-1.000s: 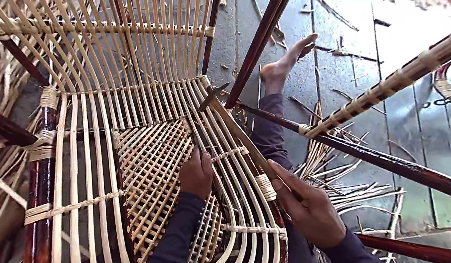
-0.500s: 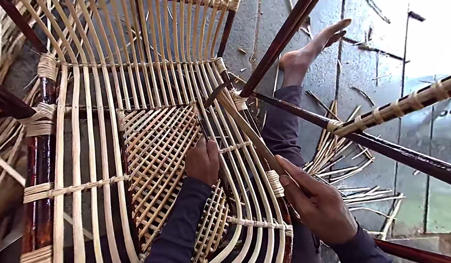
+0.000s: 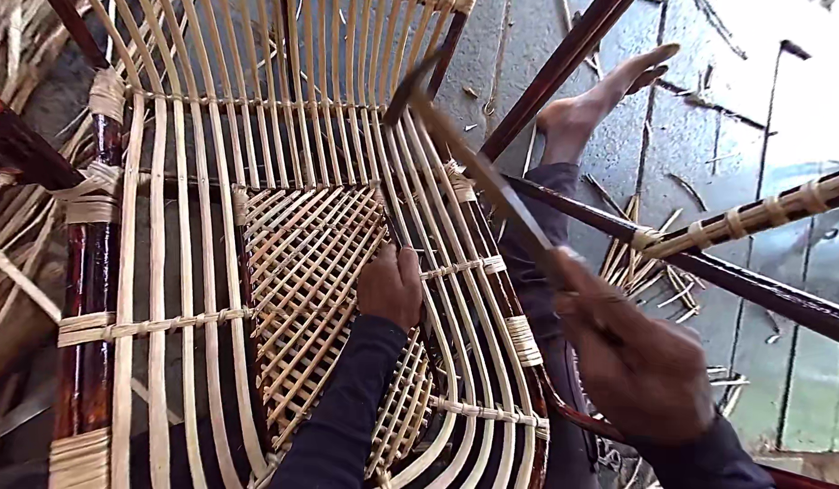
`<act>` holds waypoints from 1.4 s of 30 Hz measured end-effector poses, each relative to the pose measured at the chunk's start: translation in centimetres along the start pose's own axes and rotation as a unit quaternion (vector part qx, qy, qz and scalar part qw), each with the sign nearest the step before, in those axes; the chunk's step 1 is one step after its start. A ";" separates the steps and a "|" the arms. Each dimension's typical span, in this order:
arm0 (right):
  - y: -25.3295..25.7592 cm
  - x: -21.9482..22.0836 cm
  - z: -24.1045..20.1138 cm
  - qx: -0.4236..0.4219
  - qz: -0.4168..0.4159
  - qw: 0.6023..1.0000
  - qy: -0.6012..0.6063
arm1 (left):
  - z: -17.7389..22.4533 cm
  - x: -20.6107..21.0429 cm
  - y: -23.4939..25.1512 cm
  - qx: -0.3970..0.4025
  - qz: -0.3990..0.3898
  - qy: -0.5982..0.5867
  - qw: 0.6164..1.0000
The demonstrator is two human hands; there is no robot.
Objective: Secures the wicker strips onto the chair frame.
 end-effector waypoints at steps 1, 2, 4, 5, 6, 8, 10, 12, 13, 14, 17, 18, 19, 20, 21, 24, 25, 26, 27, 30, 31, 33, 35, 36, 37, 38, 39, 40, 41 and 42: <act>0.2 -0.4 -0.2 0.003 0.017 1.000 0.003 | 0.0 0.0 0.0 0.000 0.002 0.002 1.000; 0.1 -0.3 0.0 0.006 0.019 1.000 0.003 | 0.1 -0.1 -0.1 0.003 0.005 0.002 1.000; -0.8 0.4 1.0 0.010 -0.003 1.000 -0.004 | 0.3 -0.1 -0.2 0.015 0.018 -0.002 1.000; -1.3 1.0 1.5 0.015 -0.019 1.000 -0.007 | 0.4 -0.2 -0.1 0.017 0.021 -0.004 1.000; -1.7 1.5 1.9 0.019 -0.031 0.999 -0.007 | 0.5 -0.2 -0.1 0.012 0.019 -0.001 1.000; -2.4 2.0 1.9 0.021 -0.045 0.999 -0.006 | 0.3 -0.2 -0.3 -0.005 0.006 0.011 1.000; -2.7 2.4 2.0 0.018 -0.058 0.998 -0.012 | 0.3 -0.2 -0.3 -0.001 0.010 0.014 1.000; -2.6 2.9 2.3 0.020 -0.088 0.996 -0.028 | 0.4 -0.2 -0.2 0.009 0.011 -0.003 1.000; -2.2 3.0 2.4 0.024 -0.102 0.994 -0.035 | 0.3 -0.2 -0.1 0.007 0.006 -0.007 1.000; -1.8 2.5 2.3 0.025 -0.105 0.993 -0.037 | 0.3 -0.1 -0.1 0.005 0.002 -0.010 1.000; 0.2 -0.5 0.4 -0.003 -0.019 1.000 -0.010 | 0.3 -0.2 0.1 0.007 0.002 -0.019 1.000; 0.3 -1.1 -0.3 -0.009 0.004 1.000 0.002 | 0.1 -0.1 0.0 0.007 0.001 -0.021 1.000; 0.3 -0.9 -0.4 -0.008 0.005 1.000 0.006 | 0.0 -0.1 0.0 0.008 0.002 -0.023 1.000; 0.1 0.1 0.1 0.001 -0.026 1.000 -0.005 | 0.0 -0.2 0.1 0.008 0.002 -0.024 1.000; -0.4 1.5 1.2 0.023 -0.085 0.996 -0.022 | 0.0 -0.3 0.1 0.004 -0.005 -0.025 1.000; -0.2 2.4 2.5 0.045 -0.151 0.986 -0.049 | 0.4 -0.5 0.1 0.025 -0.002 -0.042 0.999; 0.8 1.4 2.0 0.028 -0.110 0.993 -0.044 | 0.6 -0.6 0.5 0.034 0.003 -0.054 0.998; 1.1 0.2 1.0 0.017 -0.064 0.998 -0.023 | 0.3 -0.4 0.4 0.034 0.000 -0.055 0.998; 1.2 -0.9 -0.1 0.011 -0.021 1.000 -0.002 | -0.3 -0.3 -0.2 0.028 -0.001 -0.054 0.998; 2.1 -3.0 -1.2 -0.004 0.066 0.998 0.021 | 0.0 -0.4 -0.2 0.033 0.019 -0.051 0.998; 1.8 -3.0 -1.1 -0.006 0.068 0.997 0.021 | -0.2 -0.4 -0.3 0.033 0.020 -0.046 0.998; 0.8 -2.3 -0.3 -0.001 0.048 0.999 0.012 | -0.4 -0.3 -0.4 0.036 0.022 -0.034 0.999; -0.2 -1.1 0.5 0.017 0.021 1.000 0.007 | -0.2 -0.3 -0.2 0.041 0.028 -0.030 0.998; -0.6 -0.5 0.8 0.023 0.011 1.000 0.004 | -0.1 -0.3 -0.1 0.043 0.030 -0.030 0.998; -0.9 0.2 0.9 0.028 -0.005 1.000 0.000 | -0.1 -0.4 -0.1 0.042 0.030 -0.031 0.998; -1.1 1.1 1.1 0.035 -0.029 0.999 -0.008 | -0.1 -0.4 -0.1 0.041 0.030 -0.031 0.998; -1.3 2.0 1.4 0.040 -0.061 0.997 -0.020 | -0.2 -0.5 -0.2 0.042 0.028 -0.032 0.998; -1.4 2.8 1.8 0.045 -0.097 0.994 -0.034 | -0.2 -0.5 -0.3 0.043 0.028 -0.031 0.998; -1.4 3.2 2.2 0.051 -0.122 0.990 -0.041 | -0.1 -0.5 -0.4 0.039 0.026 -0.033 0.998; -1.1 3.0 2.3 0.051 -0.125 0.990 -0.044 | 0.0 -0.6 -0.4 0.036 0.025 -0.037 0.998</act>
Point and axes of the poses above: each hand's wrist, its own y-axis towards the middle knuckle, its own x-axis out of the palm, z = x × y, the point moved 10 cm from there along y, towards the middle knuckle, and after that the axes turned 15 degrees about -x, right-handed, at the moved point
